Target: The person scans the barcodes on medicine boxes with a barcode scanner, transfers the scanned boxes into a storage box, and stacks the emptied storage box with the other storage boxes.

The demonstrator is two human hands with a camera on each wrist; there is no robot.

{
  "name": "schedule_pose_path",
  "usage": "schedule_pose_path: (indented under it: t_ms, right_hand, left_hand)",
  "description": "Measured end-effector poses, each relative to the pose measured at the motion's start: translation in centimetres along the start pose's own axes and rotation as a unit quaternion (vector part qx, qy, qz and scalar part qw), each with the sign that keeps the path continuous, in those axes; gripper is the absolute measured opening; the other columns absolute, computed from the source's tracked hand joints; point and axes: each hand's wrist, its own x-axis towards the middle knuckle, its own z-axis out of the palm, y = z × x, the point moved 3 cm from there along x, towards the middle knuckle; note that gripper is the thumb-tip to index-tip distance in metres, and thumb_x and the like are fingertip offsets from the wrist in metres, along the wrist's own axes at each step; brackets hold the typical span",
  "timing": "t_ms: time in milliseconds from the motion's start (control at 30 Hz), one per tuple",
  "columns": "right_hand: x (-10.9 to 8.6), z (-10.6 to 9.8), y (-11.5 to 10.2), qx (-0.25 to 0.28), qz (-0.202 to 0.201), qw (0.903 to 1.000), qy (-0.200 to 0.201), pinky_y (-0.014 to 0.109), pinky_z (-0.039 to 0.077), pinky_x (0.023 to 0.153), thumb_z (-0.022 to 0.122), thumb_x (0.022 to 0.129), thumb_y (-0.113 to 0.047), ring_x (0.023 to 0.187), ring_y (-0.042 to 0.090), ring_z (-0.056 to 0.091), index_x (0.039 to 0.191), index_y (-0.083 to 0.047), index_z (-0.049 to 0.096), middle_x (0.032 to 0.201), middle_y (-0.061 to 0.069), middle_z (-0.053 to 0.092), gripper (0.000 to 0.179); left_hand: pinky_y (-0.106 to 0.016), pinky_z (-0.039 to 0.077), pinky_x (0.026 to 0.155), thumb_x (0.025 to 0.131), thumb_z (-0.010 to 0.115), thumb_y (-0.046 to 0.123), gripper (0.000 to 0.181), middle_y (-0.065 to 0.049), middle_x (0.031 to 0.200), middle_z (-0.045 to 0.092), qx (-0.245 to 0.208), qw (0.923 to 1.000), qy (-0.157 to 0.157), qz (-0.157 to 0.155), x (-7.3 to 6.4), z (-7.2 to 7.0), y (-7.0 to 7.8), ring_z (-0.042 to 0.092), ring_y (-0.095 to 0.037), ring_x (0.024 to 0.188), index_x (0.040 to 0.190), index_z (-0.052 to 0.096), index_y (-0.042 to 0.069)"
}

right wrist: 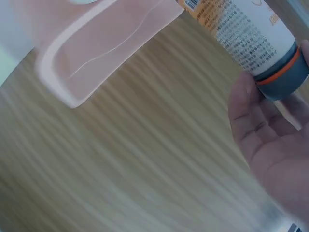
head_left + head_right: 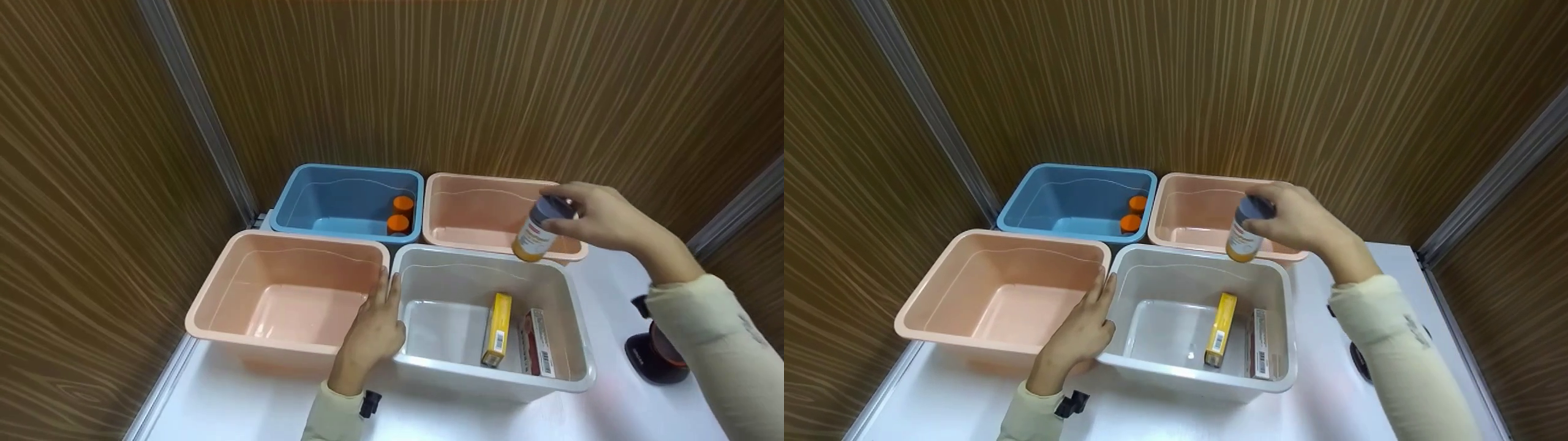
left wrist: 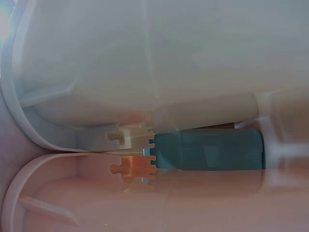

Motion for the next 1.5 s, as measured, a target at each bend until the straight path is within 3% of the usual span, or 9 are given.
schedule_pose_path:
  t_ms: [367,533,933,1500]
  right_hand:
    - [6.3,2.2,-2.7,0.054,-0.004,0.9983,-0.023,0.055,0.052,0.087,0.072,0.093,-0.026,0.111,0.04,0.059,0.146,-0.002,0.05,0.128,0.021,0.058,0.063]
    - [8.8,2.9,-3.5,0.07,-0.01,0.9974,-0.018,0.054,0.05,0.091,0.073,0.091,-0.024,0.112,0.037,0.058,0.144,0.0,0.051,0.128,0.021,0.059,0.062]
    - [13.8,5.7,-6.3,0.106,-0.028,0.9939,0.0,0.049,0.05,0.093,0.074,0.089,-0.019,0.111,0.034,0.056,0.141,0.0,0.053,0.132,0.02,0.056,0.059]
    - [20.7,11.1,-8.8,0.203,0.025,0.9788,-0.009,0.044,0.046,0.104,0.072,0.093,-0.011,0.121,0.031,0.053,0.146,-0.002,0.047,0.14,0.019,0.052,0.06]
  left_hand:
    - [-0.052,0.022,0.118,0.094,0.058,0.009,0.08,-0.017,0.168,-0.001,0.0,1.0,-0.001,-0.005,-0.1,0.3,0.5,0.013,-0.037,0.151,0.162,0.016,0.004]
    - [-0.05,0.02,0.119,0.093,0.057,0.009,0.081,-0.014,0.168,-0.003,0.001,0.9999,-0.007,-0.012,-0.2,0.3,0.9,0.01,-0.034,0.152,0.162,0.015,0.006]
    - [-0.054,0.023,0.117,0.092,0.055,0.008,0.078,-0.019,0.168,0.003,0.005,0.9999,0.01,-0.003,-1.1,0.2,1.2,0.016,-0.038,0.151,0.161,0.019,0.002]
    - [-0.052,0.024,0.117,0.092,0.058,0.008,0.079,-0.019,0.167,0.003,0.024,0.9996,0.015,-0.006,-1.8,0.3,1.4,0.018,-0.038,0.15,0.16,0.02,0.0]
